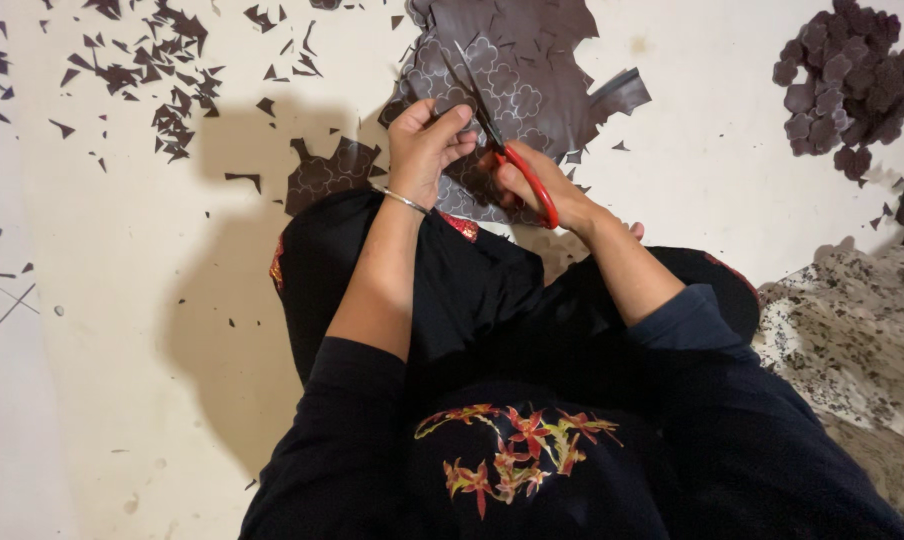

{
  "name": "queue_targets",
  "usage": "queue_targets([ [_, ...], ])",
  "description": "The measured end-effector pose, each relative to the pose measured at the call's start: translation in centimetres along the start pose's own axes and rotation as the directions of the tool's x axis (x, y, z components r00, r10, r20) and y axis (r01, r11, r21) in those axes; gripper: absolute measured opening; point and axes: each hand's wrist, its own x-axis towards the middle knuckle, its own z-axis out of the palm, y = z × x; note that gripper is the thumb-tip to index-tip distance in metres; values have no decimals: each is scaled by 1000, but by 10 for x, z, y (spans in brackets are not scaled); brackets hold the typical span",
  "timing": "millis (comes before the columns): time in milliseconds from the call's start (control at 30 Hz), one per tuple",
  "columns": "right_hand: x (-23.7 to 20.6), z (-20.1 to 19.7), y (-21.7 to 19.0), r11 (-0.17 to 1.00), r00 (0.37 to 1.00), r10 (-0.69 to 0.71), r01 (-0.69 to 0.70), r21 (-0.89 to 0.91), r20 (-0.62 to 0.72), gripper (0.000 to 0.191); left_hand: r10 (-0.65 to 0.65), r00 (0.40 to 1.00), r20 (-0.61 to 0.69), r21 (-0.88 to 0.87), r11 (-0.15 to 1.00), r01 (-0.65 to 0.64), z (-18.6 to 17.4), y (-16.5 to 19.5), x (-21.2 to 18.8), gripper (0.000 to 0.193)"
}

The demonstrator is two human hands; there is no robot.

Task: The person sits on the floor and uses red-handled scissors to cut a dark brown patterned sheet into small cloud-shaped pieces. The person repeatedly rotates the sheet and cuts along the pattern lines, accumulating finished pieces on the floor.

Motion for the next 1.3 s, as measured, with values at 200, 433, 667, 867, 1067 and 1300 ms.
queue_targets([
  [200, 3, 2, 0, 999, 999, -46, 46, 19, 5, 92, 8, 1000, 7, 9, 1000, -8, 3, 7, -4, 11],
  [433, 1, 3, -2, 995, 998, -51, 48, 82, 40, 90, 12, 1000, 25, -6, 1000, -11, 2, 8, -6, 13],
  [667, 3, 0, -6, 996, 998, -21, 16, 87, 55, 91, 16, 999, 44, -37, 999, -14, 1, 8, -3, 11],
  [867, -7, -12, -16, 999, 997, -22, 19, 45, 77, 89, 8, 997, 83, -44, 999, -5, 3, 12, -5, 10],
  [1067, -13, -23, -23, 998, 992, -38, 31, 59, 123, 85, -10, 996, 91, -7, 1000, 10, 5, 18, -10, 10],
  [1300, -10, -29, -22, 1000, 992, -6, 4, 22, 126, 86, -10, 996, 85, 3, 1000, 10, 5, 22, -12, 10],
])
